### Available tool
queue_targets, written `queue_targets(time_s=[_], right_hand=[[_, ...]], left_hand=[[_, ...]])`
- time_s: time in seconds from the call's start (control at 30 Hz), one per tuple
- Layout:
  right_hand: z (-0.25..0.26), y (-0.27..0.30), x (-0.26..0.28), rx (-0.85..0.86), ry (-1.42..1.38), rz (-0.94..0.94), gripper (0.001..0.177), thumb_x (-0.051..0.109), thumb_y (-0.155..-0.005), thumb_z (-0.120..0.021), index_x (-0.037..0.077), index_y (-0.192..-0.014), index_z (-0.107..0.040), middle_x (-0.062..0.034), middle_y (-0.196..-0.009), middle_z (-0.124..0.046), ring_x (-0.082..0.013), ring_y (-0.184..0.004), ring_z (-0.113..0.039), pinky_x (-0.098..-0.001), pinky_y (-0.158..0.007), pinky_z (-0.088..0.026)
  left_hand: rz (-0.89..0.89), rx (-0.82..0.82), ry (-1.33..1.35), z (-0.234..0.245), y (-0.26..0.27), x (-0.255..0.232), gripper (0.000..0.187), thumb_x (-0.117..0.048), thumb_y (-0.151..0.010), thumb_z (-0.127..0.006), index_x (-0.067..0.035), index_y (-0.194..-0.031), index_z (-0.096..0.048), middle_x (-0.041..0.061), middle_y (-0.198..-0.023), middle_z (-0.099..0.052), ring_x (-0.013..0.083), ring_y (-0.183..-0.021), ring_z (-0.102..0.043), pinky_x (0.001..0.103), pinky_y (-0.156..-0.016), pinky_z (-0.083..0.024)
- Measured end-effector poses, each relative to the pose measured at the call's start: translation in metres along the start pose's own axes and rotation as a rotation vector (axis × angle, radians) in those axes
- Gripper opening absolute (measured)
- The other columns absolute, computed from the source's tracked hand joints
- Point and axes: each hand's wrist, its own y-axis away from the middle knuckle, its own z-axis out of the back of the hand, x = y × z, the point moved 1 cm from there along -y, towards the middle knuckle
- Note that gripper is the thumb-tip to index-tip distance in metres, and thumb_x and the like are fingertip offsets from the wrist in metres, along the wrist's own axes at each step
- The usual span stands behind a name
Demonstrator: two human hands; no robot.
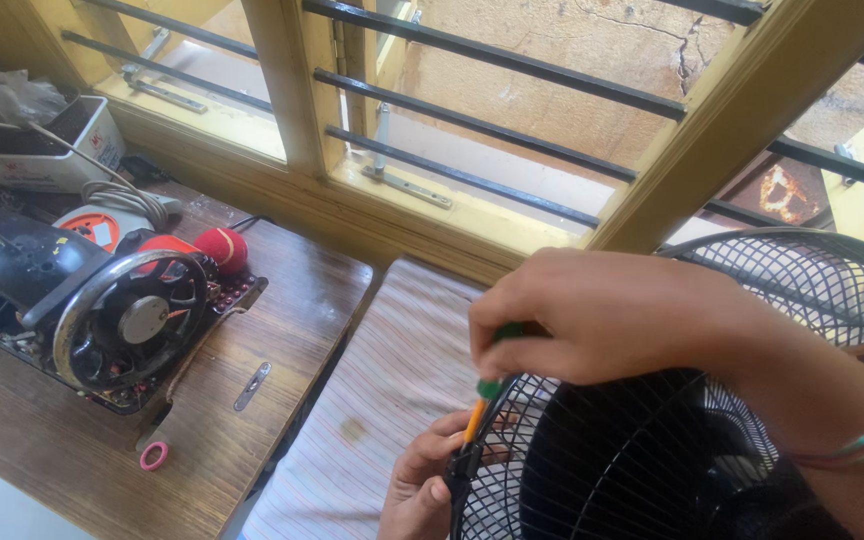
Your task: The person aligns and secures the front wire cage onto an electric fan, then uses a screwdriver to tighten the screws on the cage. The fan remains on a table next to a sewing machine.
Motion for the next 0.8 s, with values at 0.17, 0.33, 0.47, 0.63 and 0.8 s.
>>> queue_targets(time_s=[0.17, 0.33, 0.47, 0.63, 0.8], right_hand=[[-0.009, 0.001, -0.004, 0.010, -0.025, 0.141, 0.022, 0.030, -0.090, -0.071, 0.015, -0.104, -0.078, 0.0004, -0.105, -0.071, -0.0138, -0.095, -0.067, -0.0277, -0.083, -0.059], [-0.007, 0.000, 0.002, 0.039, 0.050, -0.022, 0.022, 0.028, -0.082, -0.071, 0.015, -0.099, -0.078, -0.0001, -0.094, -0.074, -0.0157, -0.088, -0.071, -0.0311, -0.084, -0.055], [-0.004, 0.002, 0.009, -0.016, 0.033, 0.106, 0.019, 0.028, -0.087, -0.074, 0.014, -0.098, -0.080, 0.0002, -0.094, -0.076, -0.0165, -0.094, -0.071, -0.0328, -0.089, -0.052], [-0.002, 0.000, 0.010, 0.030, 0.021, -0.036, 0.024, 0.027, -0.080, -0.072, 0.016, -0.100, -0.079, 0.0000, -0.095, -0.074, -0.0156, -0.090, -0.071, -0.0315, -0.085, -0.054], [0.001, 0.000, 0.011, 0.004, 0.001, 0.032, 0.024, 0.025, -0.080, -0.072, 0.015, -0.101, -0.079, -0.0008, -0.097, -0.075, -0.0158, -0.089, -0.072, -0.0304, -0.083, -0.055]], left_hand=[[0.021, 0.007, -0.027, 0.000, 0.001, -0.004, 0.040, -0.030, -0.093, -0.078, -0.005, -0.123, -0.070, 0.027, -0.149, -0.049, 0.0422, -0.142, -0.049, 0.062, -0.111, -0.049], [0.062, 0.010, -0.031, 0.000, 0.001, -0.006, 0.040, -0.032, -0.091, -0.078, -0.007, -0.122, -0.070, 0.025, -0.150, -0.049, 0.0411, -0.142, -0.048, 0.062, -0.111, -0.050], [0.053, 0.002, -0.059, -0.002, 0.000, -0.007, 0.041, -0.033, -0.092, -0.078, -0.006, -0.123, -0.071, 0.027, -0.151, -0.048, 0.0439, -0.142, -0.049, 0.063, -0.110, -0.049], [0.044, 0.025, -0.037, -0.006, 0.000, -0.009, 0.040, -0.031, -0.093, -0.078, -0.009, -0.125, -0.069, 0.027, -0.152, -0.047, 0.0471, -0.141, -0.049, 0.062, -0.110, -0.049], [0.041, 0.022, -0.050, -0.007, 0.000, -0.010, 0.040, -0.031, -0.093, -0.077, -0.009, -0.125, -0.069, 0.028, -0.153, -0.047, 0.0475, -0.141, -0.049, 0.063, -0.110, -0.049]])
